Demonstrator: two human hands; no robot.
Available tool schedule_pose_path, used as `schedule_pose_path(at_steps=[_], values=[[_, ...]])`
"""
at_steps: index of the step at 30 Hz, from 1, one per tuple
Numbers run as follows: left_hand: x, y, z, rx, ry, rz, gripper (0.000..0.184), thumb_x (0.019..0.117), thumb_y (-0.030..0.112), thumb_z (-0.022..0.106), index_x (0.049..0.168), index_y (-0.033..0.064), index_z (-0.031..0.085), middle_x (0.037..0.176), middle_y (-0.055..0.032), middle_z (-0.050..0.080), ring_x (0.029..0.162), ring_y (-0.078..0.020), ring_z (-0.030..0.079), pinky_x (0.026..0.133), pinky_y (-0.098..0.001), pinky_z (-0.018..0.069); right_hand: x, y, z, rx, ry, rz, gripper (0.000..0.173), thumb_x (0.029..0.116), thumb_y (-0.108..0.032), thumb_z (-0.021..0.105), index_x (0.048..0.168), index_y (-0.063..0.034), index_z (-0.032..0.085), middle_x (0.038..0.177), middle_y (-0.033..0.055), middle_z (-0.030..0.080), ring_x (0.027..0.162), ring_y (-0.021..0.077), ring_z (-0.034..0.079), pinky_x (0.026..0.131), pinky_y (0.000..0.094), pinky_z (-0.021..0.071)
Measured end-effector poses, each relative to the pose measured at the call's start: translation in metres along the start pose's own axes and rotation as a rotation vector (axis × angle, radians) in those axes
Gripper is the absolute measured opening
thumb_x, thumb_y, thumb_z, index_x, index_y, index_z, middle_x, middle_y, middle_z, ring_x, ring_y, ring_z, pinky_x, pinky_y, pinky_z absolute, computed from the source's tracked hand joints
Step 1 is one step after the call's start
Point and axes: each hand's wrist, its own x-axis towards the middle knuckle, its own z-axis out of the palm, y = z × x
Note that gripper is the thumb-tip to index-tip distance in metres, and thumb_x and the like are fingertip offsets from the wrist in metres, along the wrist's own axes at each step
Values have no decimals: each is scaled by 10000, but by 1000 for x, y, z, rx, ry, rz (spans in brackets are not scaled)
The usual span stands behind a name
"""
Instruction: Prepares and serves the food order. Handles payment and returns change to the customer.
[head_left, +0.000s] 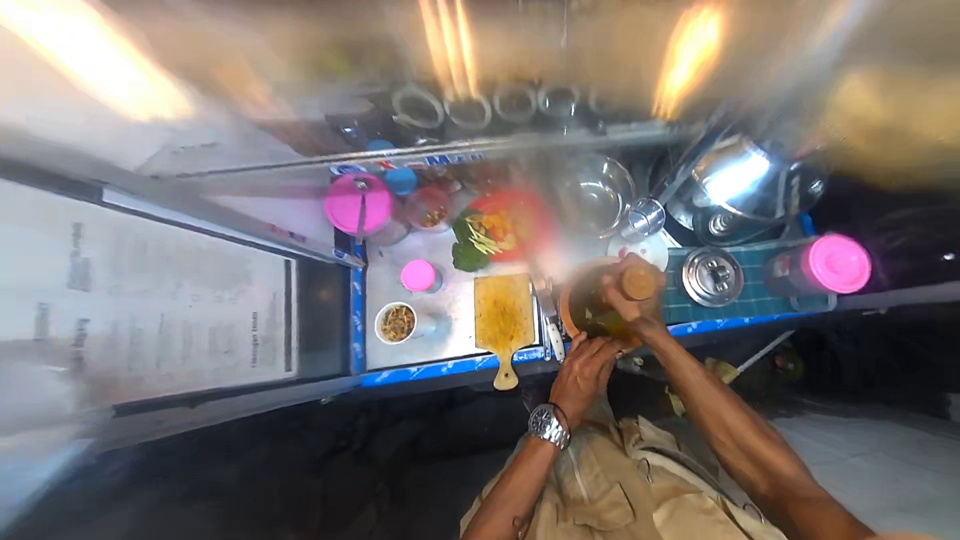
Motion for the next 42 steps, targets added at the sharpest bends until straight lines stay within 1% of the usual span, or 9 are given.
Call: schedule_pose_path(at_steps=[10, 16, 20, 23, 26, 30, 35, 39, 42], values=[[-1, 1, 1, 19, -5, 5, 226, 1033, 137, 551, 1144, 118, 747, 1142, -52, 756, 1091, -190, 714, 1096, -443, 468, 6, -5, -16, 28, 46, 8, 109, 847, -134, 708, 885, -97, 613, 727, -1, 620, 610, 82, 612, 557, 244, 548], [-1, 2, 2, 16, -2, 3, 228, 1039, 143, 543, 1135, 116, 748, 1140, -49, 755, 1095, -185, 710, 1097, -438, 467, 3, -10, -18, 13, 80, 67, 106, 851, -127, 716, 909, -102, 631, 774, -12, 647, 658, 81, 635, 612, 263, 574], [0, 1, 0, -6, 10, 7, 227, 1025, 118, 557, 1147, 100, 748, 1137, -62, 751, 1091, -199, 710, 1098, -436, 471, 35, -68, -30, 345, 131, -243, 129, 941, -291, 715, 863, -227, 634, 724, -69, 644, 655, 89, 646, 663, 311, 591], [-3, 1, -1, 14, 35, 48, 228, 1030, 127, 558, 1159, 112, 746, 1154, -58, 750, 1091, -193, 710, 1090, -430, 472, 71, -71, -15, 141, 65, -483, 173, 957, -363, 708, 930, -214, 622, 810, -78, 645, 762, 52, 649, 715, 275, 578], [-5, 3, -5, 32, 119, 139, 210, 1030, 141, 571, 1138, 144, 751, 1165, -41, 745, 1139, -160, 687, 1086, -394, 478, 111, -15, 13, -276, -280, -411, 330, 866, -156, 763, 1107, 47, 666, 1016, 162, 723, 969, 236, 711, 914, 417, 585], [-16, 11, -18, 45, 163, 259, 192, 1033, 158, 585, 1139, 193, 740, 1194, -21, 732, 1219, -153, 645, 1108, -372, 457, 141, 57, 29, -707, -880, -209, 430, 867, -43, 740, 1286, -36, 642, 1244, 178, 683, 1176, 353, 648, 1046, 538, 478], [-35, 15, -36, 70, 191, 306, 184, 999, 162, 638, 1148, 217, 732, 1136, -55, 699, 1104, -178, 657, 995, -312, 514, 141, 107, 26, -960, -1100, -70, 475, 826, -9, 749, 1283, -131, 699, 1349, 137, 646, 1289, 351, 575, 1105, 537, 431], [-40, 9, -47, 71, 231, 309, 194, 995, 132, 633, 1155, 196, 725, 1086, -74, 682, 1060, -183, 655, 971, -284, 518, 128, 71, 18, -912, -909, -6, 397, 862, 25, 707, 1247, -72, 706, 1376, 168, 619, 1326, 368, 547, 1106, 544, 444], [-33, 2, -55, 52, 326, 309, 179, 1002, 120, 628, 1148, 172, 717, 1073, -88, 665, 1073, -189, 647, 995, -284, 515, 82, -23, 6, -682, -581, 179, 196, 977, -141, 609, 1141, -70, 690, 1106, 121, 687, 999, 277, 684, 863, 522, 572]])
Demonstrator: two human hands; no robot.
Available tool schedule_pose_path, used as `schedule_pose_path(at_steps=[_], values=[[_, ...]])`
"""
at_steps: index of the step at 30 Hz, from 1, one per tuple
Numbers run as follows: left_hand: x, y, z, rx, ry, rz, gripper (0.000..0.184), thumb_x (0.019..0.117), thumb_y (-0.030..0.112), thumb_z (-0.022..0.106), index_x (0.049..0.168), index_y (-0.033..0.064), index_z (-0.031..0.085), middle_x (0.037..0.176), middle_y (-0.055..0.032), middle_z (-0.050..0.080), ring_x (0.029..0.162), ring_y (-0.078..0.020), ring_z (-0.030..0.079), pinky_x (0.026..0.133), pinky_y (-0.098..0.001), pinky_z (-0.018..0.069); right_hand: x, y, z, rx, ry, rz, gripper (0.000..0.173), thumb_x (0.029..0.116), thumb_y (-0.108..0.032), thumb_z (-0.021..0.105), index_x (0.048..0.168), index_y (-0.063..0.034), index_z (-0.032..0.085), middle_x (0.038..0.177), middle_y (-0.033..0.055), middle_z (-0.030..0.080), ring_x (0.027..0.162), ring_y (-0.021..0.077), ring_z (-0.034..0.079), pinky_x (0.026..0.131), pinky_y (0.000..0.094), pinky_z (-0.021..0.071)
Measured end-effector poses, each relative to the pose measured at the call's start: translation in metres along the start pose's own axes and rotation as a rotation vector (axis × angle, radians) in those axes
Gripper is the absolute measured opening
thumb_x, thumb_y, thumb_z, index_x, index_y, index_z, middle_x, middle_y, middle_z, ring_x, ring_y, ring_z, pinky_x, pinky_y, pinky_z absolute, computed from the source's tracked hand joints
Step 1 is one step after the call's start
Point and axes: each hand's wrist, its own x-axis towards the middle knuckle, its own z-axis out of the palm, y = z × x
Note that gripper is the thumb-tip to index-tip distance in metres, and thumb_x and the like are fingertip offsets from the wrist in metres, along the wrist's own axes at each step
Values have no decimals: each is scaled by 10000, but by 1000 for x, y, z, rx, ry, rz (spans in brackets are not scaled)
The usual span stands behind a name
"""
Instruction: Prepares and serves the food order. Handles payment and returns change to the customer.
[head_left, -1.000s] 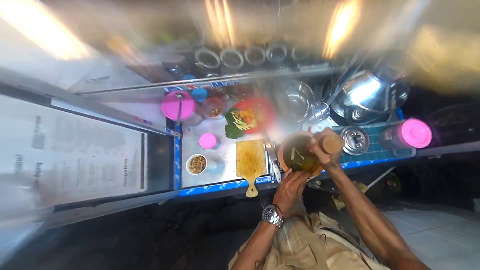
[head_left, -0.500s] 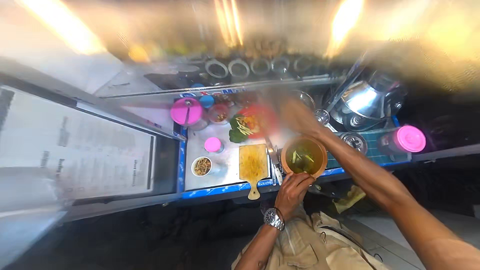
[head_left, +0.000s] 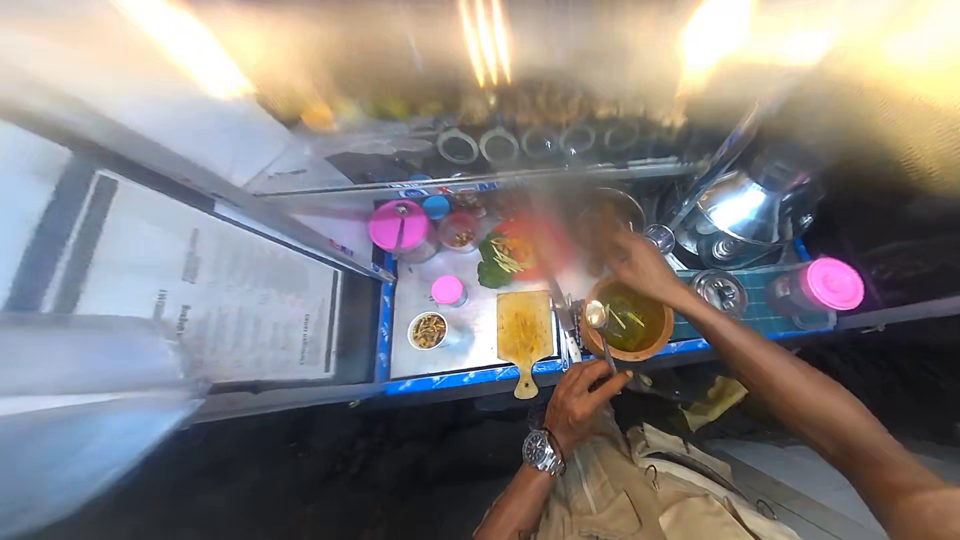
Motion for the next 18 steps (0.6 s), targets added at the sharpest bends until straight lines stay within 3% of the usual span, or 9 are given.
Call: schedule_pose_path(at_steps=[1, 3, 4, 6, 9, 12, 14, 16, 18], values=[[2, -3, 0, 4, 27, 0, 178, 1001, 116, 627, 1145, 170, 715, 1078, -92, 660, 1079, -192, 644, 1003, -288, 512, -33, -22, -6, 123, -19, 109, 195, 1021, -227, 593, 1099, -82, 697, 989, 109, 704, 860, 254, 695, 759, 509, 584], [8, -8, -1, 5, 45, 26, 185, 991, 105, 643, 1145, 174, 719, 1097, -99, 666, 1092, -203, 646, 1015, -306, 509, -82, -54, -6, 394, -223, 360, 363, 1060, -371, 536, 1085, -58, 719, 949, 94, 712, 817, 197, 688, 758, 426, 583], [12, -9, 0, -1, 39, 45, 186, 983, 98, 654, 1140, 173, 720, 1110, -99, 668, 1100, -206, 647, 1020, -312, 510, -98, -64, -1, 546, -293, 436, 380, 1067, -371, 519, 1075, -46, 715, 921, 63, 690, 792, 142, 663, 742, 350, 572], [15, -11, 4, 3, 14, 89, 180, 966, 94, 676, 1115, 183, 725, 1141, -90, 677, 1114, -214, 647, 1034, -332, 504, -118, -74, 12, 824, -244, 560, 297, 1075, -265, 528, 1085, -35, 716, 893, 25, 687, 756, 82, 651, 697, 260, 566], [14, -7, 10, 124, -89, 88, 254, 985, 171, 651, 1197, 300, 704, 1222, -8, 675, 1198, -180, 593, 1112, -411, 358, -127, -70, 14, 919, -49, 694, 243, 1084, -151, 481, 1079, -19, 684, 905, 39, 684, 785, 99, 652, 724, 272, 558], [6, -3, 9, 157, -120, -1, 295, 1012, 271, 605, 1295, 339, 658, 1288, -10, 660, 1240, -169, 587, 1112, -487, 330, -129, -42, -8, 393, 8, 613, 254, 1077, -159, 505, 1125, -17, 711, 943, 82, 677, 800, 148, 656, 752, 334, 564], [-4, -7, 5, 117, -96, -84, 274, 1010, 262, 595, 1266, 321, 674, 1281, -40, 660, 1245, -188, 588, 1119, -504, 336, -125, -25, -21, -89, -109, 494, 249, 1043, -138, 545, 1138, -10, 736, 1057, 182, 661, 953, 305, 663, 858, 493, 547], [-12, -16, -1, 88, -90, -139, 254, 994, 222, 598, 1206, 302, 713, 1277, -60, 669, 1241, -213, 597, 1110, -507, 363, -117, -22, -14, -446, -200, 427, 165, 967, -98, 627, 1065, -24, 737, 1066, 226, 659, 931, 397, 678, 783, 564, 561], [-18, -25, -8, 67, -100, -161, 242, 979, 192, 594, 1155, 279, 736, 1278, -81, 673, 1230, -236, 608, 1093, -506, 390, -103, -27, 4, -594, -261, 435, 83, 916, -20, 675, 963, 44, 697, 1130, 273, 622, 906, 441, 678, 734, 578, 577]])
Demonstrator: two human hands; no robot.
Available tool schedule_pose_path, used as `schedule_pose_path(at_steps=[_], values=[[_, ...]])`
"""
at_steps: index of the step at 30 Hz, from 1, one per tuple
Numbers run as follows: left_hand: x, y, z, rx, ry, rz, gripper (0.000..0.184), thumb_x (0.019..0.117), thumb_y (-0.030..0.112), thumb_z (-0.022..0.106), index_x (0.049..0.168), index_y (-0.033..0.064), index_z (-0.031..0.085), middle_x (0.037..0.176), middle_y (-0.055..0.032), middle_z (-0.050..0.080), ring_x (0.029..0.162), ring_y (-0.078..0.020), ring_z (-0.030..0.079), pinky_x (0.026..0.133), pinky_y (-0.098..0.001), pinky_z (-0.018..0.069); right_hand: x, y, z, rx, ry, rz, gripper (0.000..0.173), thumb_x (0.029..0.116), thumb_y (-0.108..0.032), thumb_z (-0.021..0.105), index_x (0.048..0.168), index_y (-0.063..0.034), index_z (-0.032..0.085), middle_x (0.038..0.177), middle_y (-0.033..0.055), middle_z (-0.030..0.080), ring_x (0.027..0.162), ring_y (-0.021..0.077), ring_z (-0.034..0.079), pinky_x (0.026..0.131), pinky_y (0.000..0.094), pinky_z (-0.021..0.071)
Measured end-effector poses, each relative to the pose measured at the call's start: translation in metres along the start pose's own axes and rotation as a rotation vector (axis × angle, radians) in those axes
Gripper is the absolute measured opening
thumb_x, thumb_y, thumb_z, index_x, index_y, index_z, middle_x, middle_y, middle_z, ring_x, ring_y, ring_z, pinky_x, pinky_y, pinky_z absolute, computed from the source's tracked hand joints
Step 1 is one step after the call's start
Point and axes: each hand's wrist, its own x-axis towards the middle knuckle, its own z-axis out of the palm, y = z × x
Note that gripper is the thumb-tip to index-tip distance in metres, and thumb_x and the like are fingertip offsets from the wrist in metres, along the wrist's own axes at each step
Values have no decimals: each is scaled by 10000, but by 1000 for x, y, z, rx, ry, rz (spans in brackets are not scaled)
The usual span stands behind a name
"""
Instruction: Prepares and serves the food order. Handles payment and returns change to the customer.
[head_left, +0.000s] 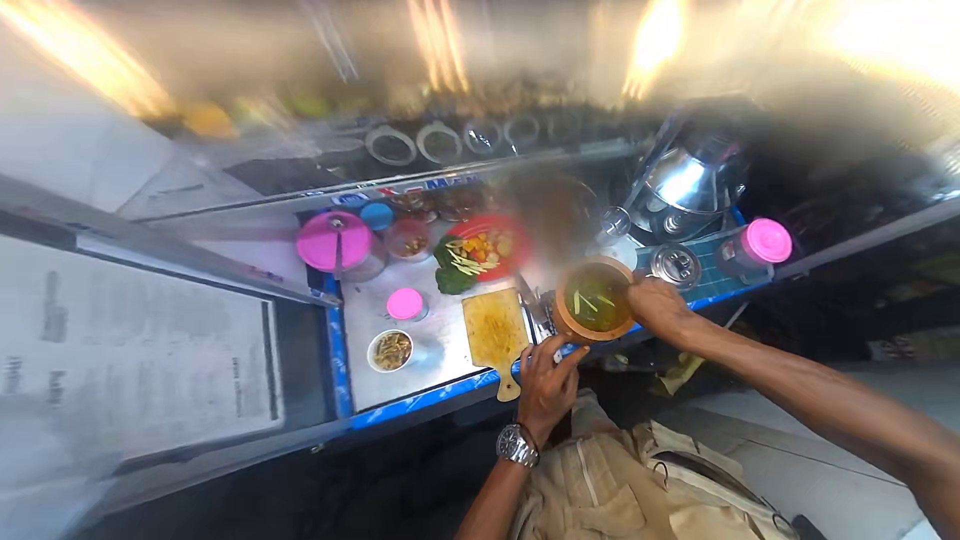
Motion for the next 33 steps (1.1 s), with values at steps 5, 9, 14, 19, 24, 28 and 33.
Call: schedule_pose_path(at_steps=[5, 9, 14, 19, 24, 28, 33], values=[[-20, -23, -19, -20, -22, -43, 246, 975, 163, 560, 1098, 224, 764, 1273, -103, 671, 1201, -248, 609, 1061, -443, 430, 20, -34, 16, -3, -109, -11, 100, 909, -3, 680, 986, 61, 691, 1082, 278, 652, 1022, 457, 659, 814, 578, 567], [-40, -38, -32, -36, 4, -192, 241, 967, 143, 562, 1080, 138, 775, 1240, -137, 683, 1181, -264, 629, 1025, -417, 487, 15, -48, 13, 169, -216, 54, 160, 954, -91, 650, 1010, 55, 685, 1113, 260, 664, 1103, 433, 644, 902, 577, 535], [-71, -83, -48, -62, 290, -968, 772, 905, 175, 736, 1483, -145, 336, 1500, -375, 385, 1368, -460, 438, 1136, -509, 390, 12, -41, 16, 294, -122, 175, 167, 955, -101, 649, 971, 59, 691, 1074, 258, 682, 1058, 424, 666, 889, 578, 535], [-86, -163, -73, 12, 539, -1078, 1184, 781, 242, 876, 1584, -83, 70, 1606, -369, 179, 1488, -439, 269, 1215, -447, 282, 21, -39, 38, 336, -66, 220, 184, 955, -86, 643, 1035, 75, 680, 1168, 282, 646, 1091, 442, 650, 916, 580, 533], [-78, -204, -90, -188, 415, -969, 1219, 716, 101, 891, 1594, -47, 58, 1636, -300, 186, 1525, -302, 259, 1234, -344, 259, 9, -36, 46, 250, -45, 42, 185, 978, -62, 603, 1105, 30, 700, 1284, 251, 596, 1108, 423, 636, 914, 557, 539], [-68, -216, -96, -203, 291, -990, 1193, 720, 69, 893, 1582, -75, 81, 1600, -294, 294, 1490, -277, 349, 1225, -331, 289, -1, -29, 28, 198, -29, 91, 162, 966, -52, 623, 1071, 43, 701, 1264, 251, 612, 1059, 434, 653, 854, 564, 554], [-56, -218, -89, -216, 345, -1000, 1032, 747, 63, 883, 1530, -114, 233, 1523, -283, 422, 1428, -246, 441, 1197, -313, 334, -4, -34, 26, 237, -154, 184, 179, 991, -95, 582, 1012, 53, 682, 1108, 262, 663, 1040, 438, 664, 856, 577, 543]])
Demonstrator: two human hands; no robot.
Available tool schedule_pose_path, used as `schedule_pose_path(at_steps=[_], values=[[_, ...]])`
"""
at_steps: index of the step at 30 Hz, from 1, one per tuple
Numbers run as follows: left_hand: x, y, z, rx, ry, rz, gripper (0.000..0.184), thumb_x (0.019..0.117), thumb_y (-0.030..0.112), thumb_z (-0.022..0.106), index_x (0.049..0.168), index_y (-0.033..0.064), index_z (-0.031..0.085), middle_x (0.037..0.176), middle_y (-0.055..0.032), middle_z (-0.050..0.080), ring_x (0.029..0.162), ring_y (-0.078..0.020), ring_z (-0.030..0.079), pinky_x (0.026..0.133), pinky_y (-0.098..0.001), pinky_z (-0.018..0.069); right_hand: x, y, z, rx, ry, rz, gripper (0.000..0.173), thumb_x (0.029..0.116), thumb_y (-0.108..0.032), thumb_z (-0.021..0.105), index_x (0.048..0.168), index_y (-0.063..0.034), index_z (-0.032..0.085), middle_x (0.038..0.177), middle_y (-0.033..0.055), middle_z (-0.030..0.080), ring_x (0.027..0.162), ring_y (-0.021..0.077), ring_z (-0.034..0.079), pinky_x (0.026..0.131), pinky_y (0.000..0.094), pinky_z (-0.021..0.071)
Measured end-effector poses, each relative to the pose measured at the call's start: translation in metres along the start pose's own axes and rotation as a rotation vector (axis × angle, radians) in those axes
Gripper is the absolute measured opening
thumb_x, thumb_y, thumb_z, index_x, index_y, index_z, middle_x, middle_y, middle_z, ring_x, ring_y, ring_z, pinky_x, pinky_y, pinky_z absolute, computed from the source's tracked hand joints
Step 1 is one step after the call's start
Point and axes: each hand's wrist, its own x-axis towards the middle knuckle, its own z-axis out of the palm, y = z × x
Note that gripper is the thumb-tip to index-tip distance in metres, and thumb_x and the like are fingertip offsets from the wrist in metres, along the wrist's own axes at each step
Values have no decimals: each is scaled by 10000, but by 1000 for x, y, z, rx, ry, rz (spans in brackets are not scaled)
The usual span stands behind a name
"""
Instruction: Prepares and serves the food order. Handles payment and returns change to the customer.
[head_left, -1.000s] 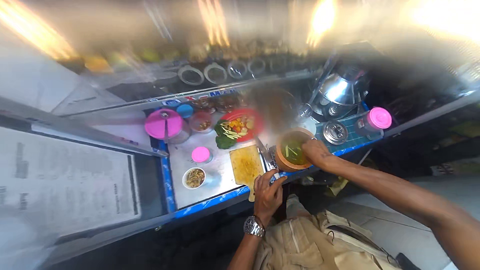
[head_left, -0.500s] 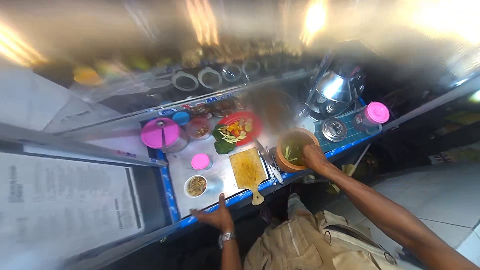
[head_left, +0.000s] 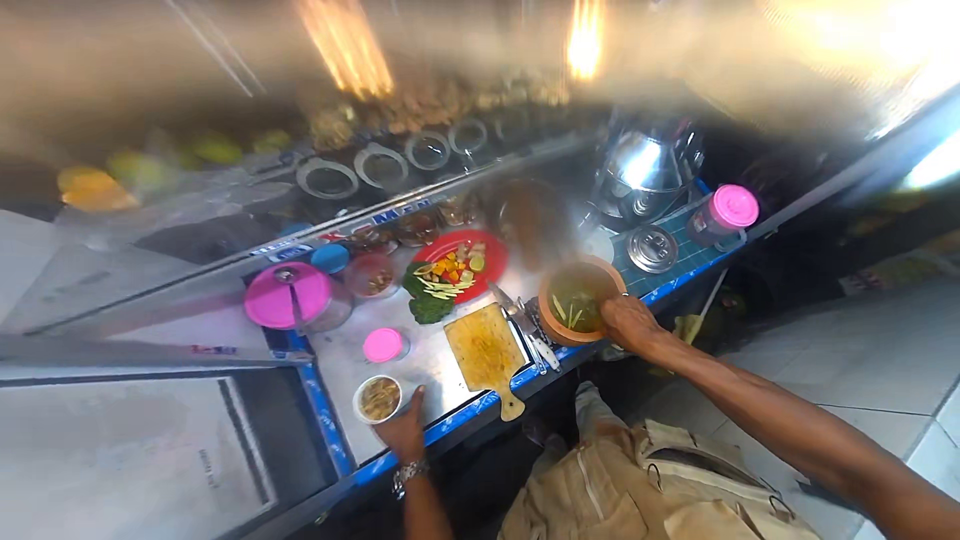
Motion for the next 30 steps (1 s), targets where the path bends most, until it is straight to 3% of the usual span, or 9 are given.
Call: schedule_pose_path(at_steps=[4, 12, 17, 24, 30], values=[[-1, 4, 6, -26, 76, -6, 1001, 774, 66, 870, 1529, -117, 240, 1518, -283, 431, 1423, -241, 449, 1190, -301, 342, -4, -15, 4, 71, -43, 26, 245, 1012, -163, 548, 1009, 36, 691, 1078, 234, 686, 1072, 408, 664, 887, 569, 522], [-8, 3, 9, -2, 99, 39, 986, 769, 63, 869, 1513, -141, 256, 1493, -302, 453, 1404, -254, 473, 1183, -306, 354, 7, -27, 15, 160, 32, 54, 266, 1034, -153, 497, 1079, 23, 691, 1182, 229, 654, 1086, 396, 660, 908, 547, 528], [-30, 25, 15, 2, 54, 75, 963, 759, 49, 867, 1495, -151, 280, 1460, -299, 485, 1370, -236, 507, 1163, -293, 377, 13, -18, 18, 152, 49, 40, 245, 1019, -129, 532, 1131, 24, 688, 1218, 250, 629, 1076, 412, 656, 898, 557, 530], [-66, 57, 40, 22, -64, 69, 1008, 727, 76, 901, 1500, -133, 289, 1441, -291, 514, 1345, -248, 541, 1152, -328, 413, 15, -6, 19, 293, 60, -17, 301, 1054, -163, 492, 1234, -64, 712, 1256, 185, 647, 1151, 354, 640, 967, 543, 507], [-86, 72, 68, 12, -167, 131, 991, 692, 81, 918, 1472, -134, 345, 1395, -274, 561, 1295, -230, 583, 1124, -326, 449, 17, 18, 10, 507, 19, -93, 281, 1046, -148, 527, 1219, -91, 740, 1233, 147, 675, 1179, 308, 632, 1026, 525, 489]])
